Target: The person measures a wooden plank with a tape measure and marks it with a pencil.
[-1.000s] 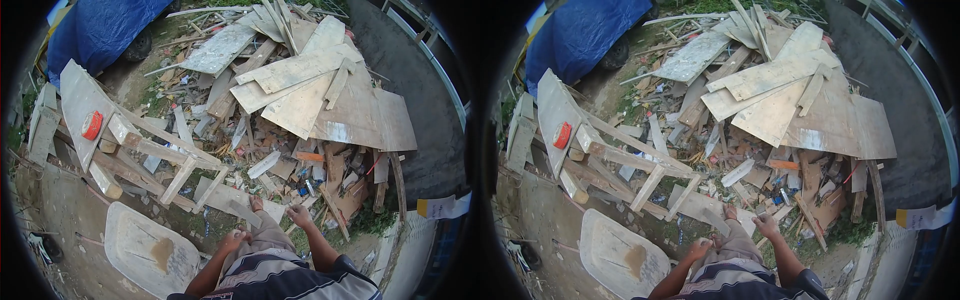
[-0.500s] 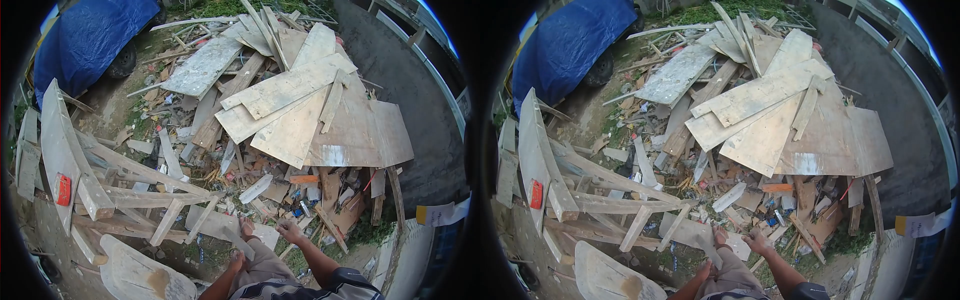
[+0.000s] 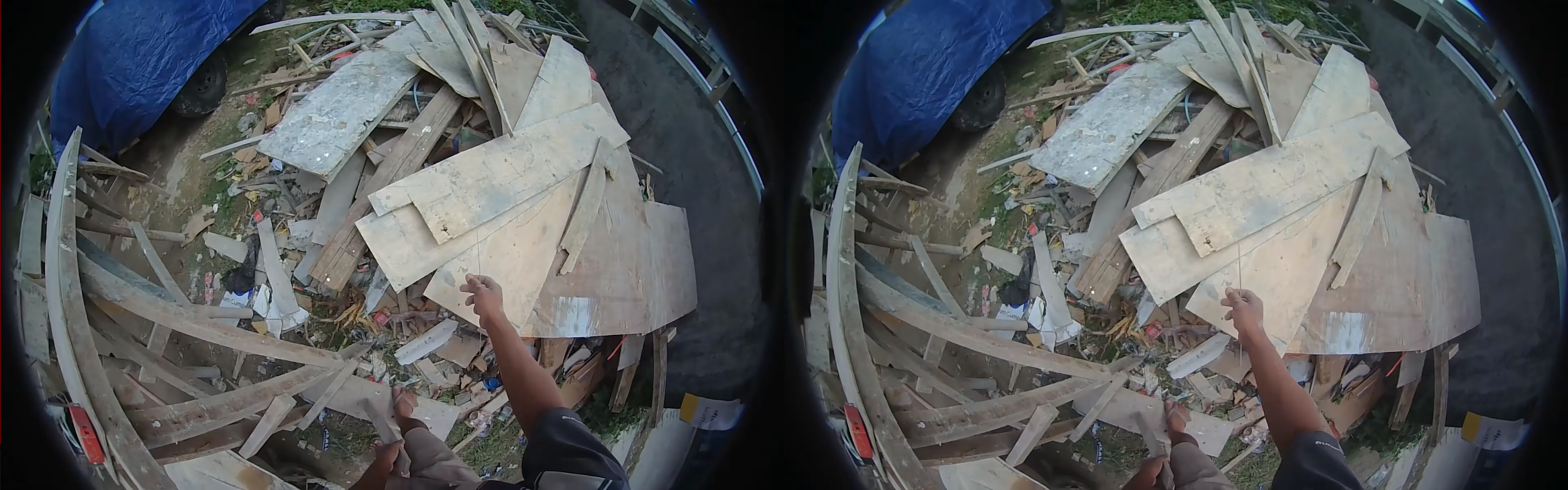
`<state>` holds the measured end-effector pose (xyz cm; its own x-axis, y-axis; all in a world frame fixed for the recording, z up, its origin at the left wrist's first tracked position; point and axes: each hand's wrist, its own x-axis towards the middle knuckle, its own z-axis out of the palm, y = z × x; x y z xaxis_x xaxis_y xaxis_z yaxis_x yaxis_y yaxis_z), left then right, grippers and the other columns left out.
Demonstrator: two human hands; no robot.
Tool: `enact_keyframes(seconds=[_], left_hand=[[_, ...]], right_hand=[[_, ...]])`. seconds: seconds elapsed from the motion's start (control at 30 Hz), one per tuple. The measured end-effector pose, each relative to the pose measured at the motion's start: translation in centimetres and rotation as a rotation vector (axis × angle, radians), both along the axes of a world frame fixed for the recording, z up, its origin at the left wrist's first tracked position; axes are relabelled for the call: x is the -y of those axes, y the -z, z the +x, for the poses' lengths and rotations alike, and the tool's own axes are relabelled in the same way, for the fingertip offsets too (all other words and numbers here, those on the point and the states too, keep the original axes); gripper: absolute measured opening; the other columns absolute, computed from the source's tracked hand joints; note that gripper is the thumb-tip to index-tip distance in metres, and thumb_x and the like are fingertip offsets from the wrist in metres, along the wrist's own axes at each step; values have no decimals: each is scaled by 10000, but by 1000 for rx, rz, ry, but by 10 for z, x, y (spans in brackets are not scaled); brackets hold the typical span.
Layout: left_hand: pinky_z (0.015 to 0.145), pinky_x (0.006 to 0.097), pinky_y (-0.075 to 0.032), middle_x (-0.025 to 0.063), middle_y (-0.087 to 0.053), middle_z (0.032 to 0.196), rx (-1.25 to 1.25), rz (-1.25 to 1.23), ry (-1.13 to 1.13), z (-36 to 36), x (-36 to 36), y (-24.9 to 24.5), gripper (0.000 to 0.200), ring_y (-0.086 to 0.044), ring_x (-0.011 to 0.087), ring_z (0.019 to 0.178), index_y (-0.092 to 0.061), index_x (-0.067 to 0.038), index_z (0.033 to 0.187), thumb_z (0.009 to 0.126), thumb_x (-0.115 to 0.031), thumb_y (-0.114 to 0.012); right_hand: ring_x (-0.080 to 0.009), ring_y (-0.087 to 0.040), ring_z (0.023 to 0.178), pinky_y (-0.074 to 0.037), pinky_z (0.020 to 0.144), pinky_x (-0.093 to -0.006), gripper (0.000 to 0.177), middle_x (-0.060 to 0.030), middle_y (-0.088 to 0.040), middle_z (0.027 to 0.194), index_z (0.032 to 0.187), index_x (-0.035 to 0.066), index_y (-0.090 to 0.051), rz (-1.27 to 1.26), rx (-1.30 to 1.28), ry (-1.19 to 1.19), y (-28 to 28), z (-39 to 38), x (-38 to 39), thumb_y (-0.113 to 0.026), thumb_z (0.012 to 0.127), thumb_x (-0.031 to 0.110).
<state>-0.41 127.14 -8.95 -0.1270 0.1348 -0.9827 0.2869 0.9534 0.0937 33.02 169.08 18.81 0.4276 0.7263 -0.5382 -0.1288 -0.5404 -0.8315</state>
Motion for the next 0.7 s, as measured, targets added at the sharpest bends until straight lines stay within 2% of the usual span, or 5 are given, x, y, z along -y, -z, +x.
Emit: enact_keyframes(seconds=[0.1, 0.17, 0.23, 0.37, 0.7], left_hand=[[876, 479, -553, 280, -611, 1218, 70, -42, 41, -40, -30, -35, 967, -648, 395, 1097, -347, 124, 1402, 783, -488, -769], [644, 440, -581, 164, -695, 905, 460, -250, -619, -74, -37, -62, 596, -711, 299, 766, -536, 63, 1230, 886, -398, -693], [622, 424, -572, 154, -693, 897, 449, -192, -712, -97, -65, -77, 560, -701, 281, 744, -547, 51, 1217, 898, -389, -681], [533, 361, -537, 112, -685, 866, 418, -127, -820, -148, -84, -123, 424, -663, 208, 654, -591, 5, 1168, 948, -355, -633], [428, 187, -437, 104, -701, 908, 646, -170, -1119, -182, -66, -87, 347, -663, 129, 664, -629, -32, 1143, 965, -329, -634]], right_hand=[[-158, -638, 665, -322, 419, -215, 401, -147, -687, 1036, 1176, 3, -585, 7, -90, 136, 7, 5, -82, -664, 940, 317], [-213, -699, 792, -303, 405, -227, 459, -192, -658, 1142, 1247, -6, -552, -22, -180, 275, 24, 4, -119, -670, 932, 306], [-254, -722, 909, -276, 388, -250, 489, -233, -629, 1189, 1276, 6, -537, -64, -227, 365, 30, -6, -151, -683, 919, 305], [-65, -314, 425, -222, 375, -227, 306, 58, -400, 565, 864, 136, -547, -112, -343, 332, 48, -14, -182, -676, 918, 408], [-79, -423, 498, -256, 368, -208, 117, 35, -432, 667, 874, 139, -516, 108, -299, 362, 21, -7, -134, -556, 936, 230]])
